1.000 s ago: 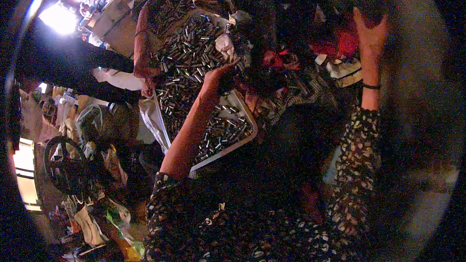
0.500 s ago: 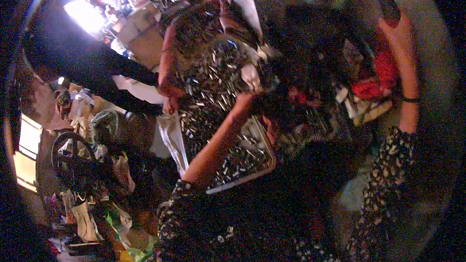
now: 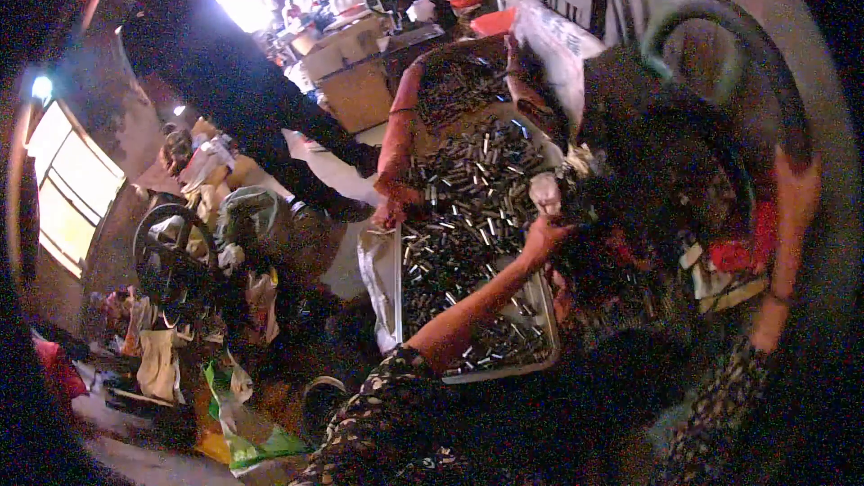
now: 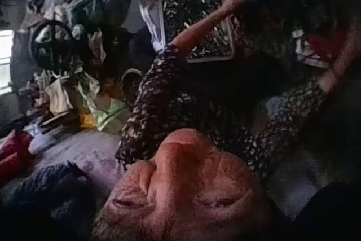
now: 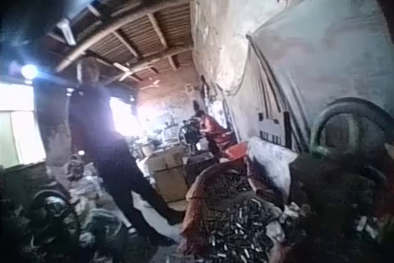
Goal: The person sorts through small metal parts in a tray and fits components together by hand.
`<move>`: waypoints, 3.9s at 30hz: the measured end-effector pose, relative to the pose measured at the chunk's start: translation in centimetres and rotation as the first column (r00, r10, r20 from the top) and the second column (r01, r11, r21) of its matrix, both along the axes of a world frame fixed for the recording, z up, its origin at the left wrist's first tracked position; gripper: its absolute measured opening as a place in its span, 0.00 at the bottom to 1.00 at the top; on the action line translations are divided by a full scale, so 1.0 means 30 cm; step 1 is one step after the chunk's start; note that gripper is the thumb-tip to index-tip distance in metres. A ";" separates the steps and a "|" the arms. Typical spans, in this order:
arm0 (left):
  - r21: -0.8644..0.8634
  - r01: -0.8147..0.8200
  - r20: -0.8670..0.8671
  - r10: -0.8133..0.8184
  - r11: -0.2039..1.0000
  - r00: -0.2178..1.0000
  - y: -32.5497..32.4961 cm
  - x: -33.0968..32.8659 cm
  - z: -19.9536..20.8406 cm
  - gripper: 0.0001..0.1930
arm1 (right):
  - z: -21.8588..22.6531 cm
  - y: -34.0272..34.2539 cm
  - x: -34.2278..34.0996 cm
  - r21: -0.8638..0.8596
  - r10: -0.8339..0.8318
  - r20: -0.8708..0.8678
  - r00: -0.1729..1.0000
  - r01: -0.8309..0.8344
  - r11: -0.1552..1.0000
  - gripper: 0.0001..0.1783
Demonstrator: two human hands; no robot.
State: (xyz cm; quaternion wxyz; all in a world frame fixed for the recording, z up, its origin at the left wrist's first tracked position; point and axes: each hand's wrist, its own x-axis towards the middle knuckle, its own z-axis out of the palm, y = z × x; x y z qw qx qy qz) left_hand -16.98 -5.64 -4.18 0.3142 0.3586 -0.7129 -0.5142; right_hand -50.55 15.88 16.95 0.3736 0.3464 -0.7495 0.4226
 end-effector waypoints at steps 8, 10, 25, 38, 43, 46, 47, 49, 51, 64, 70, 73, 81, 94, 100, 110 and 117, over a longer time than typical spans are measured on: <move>0.162 -0.068 0.183 0.038 0.984 0.982 0.115 0.015 0.178 0.22 | -0.118 0.076 0.124 0.115 -0.337 0.022 0.941 0.333 0.936 0.35; 0.119 -0.079 0.192 0.055 0.990 0.980 0.120 0.028 0.172 0.22 | -0.043 0.097 0.183 0.169 -0.371 0.029 0.928 0.362 0.917 0.35; 0.784 0.435 -0.621 0.542 0.443 0.567 0.186 0.715 0.132 0.14 | -0.600 -0.343 1.091 0.327 0.691 0.398 0.604 -0.796 0.509 0.06; 0.796 0.478 -0.588 0.661 0.371 0.466 0.233 0.821 0.146 0.15 | -0.924 -0.542 1.238 0.578 0.613 0.259 0.747 -0.628 0.521 0.11; 0.843 0.202 -0.483 0.538 0.498 0.690 0.205 0.801 0.153 0.12 | -0.801 -0.495 1.218 0.519 0.636 0.319 0.703 -0.691 0.503 0.07; 0.577 0.080 -0.354 0.161 0.813 0.921 0.196 0.733 0.174 0.12 | -0.648 -0.444 1.170 0.416 0.421 0.677 0.604 -0.785 0.459 0.11; 0.576 0.083 -0.352 0.155 0.813 0.923 0.188 0.705 0.171 0.12 | -0.650 -0.423 1.151 0.413 0.418 0.678 0.604 -0.784 0.464 0.11; 0.548 -0.048 -0.014 0.067 0.835 0.998 0.152 0.655 0.144 0.12 | -0.661 -0.387 1.114 -0.113 0.563 0.802 0.198 -0.876 0.469 0.14; 0.314 -0.003 0.139 -0.043 0.949 0.989 0.105 0.616 0.052 0.10 | -0.664 -0.380 1.097 -0.212 0.647 0.745 0.163 -0.861 0.462 0.08; -0.604 0.502 0.721 0.155 0.619 0.675 0.124 0.426 0.010 0.06 | -0.613 -0.359 1.124 -0.373 0.615 0.788 0.037 -0.765 0.524 0.10; -0.527 0.662 0.804 0.061 0.533 0.591 0.125 0.417 0.047 0.07 | -0.657 -0.361 1.106 -0.388 0.615 0.788 0.011 -0.767 0.511 0.09; -0.529 0.669 0.815 0.091 0.522 0.572 0.118 0.421 0.066 0.05 | -0.620 -0.351 1.113 -0.352 0.515 0.857 -0.028 -0.762 0.544 0.08; -0.443 0.555 0.770 -0.017 0.704 0.638 0.073 0.439 -0.006 0.14 | -0.696 -0.366 1.100 -0.176 0.608 0.749 0.265 -0.805 0.567 0.07; 0.635 0.087 -0.144 0.007 0.767 0.990 0.174 0.536 0.139 0.11 | -0.540 -0.290 1.147 -0.145 0.564 0.796 0.219 -0.836 0.529 0.12; 0.590 0.065 -0.070 -0.029 0.805 0.997 0.206 0.554 0.113 0.13 | -0.641 -0.278 1.170 -0.492 0.519 0.834 -0.187 -0.677 0.547 0.18; 0.722 0.124 -0.222 0.057 0.681 0.973 0.306 0.588 0.050 0.12 | -0.554 -0.179 0.865 -0.028 0.342 0.776 0.530 -0.513 0.858 0.11; 0.655 0.088 -0.194 0.055 0.751 0.980 0.327 0.581 0.052 0.12 | -0.601 -0.209 0.783 0.288 0.307 0.564 0.766 -0.531 0.797 0.10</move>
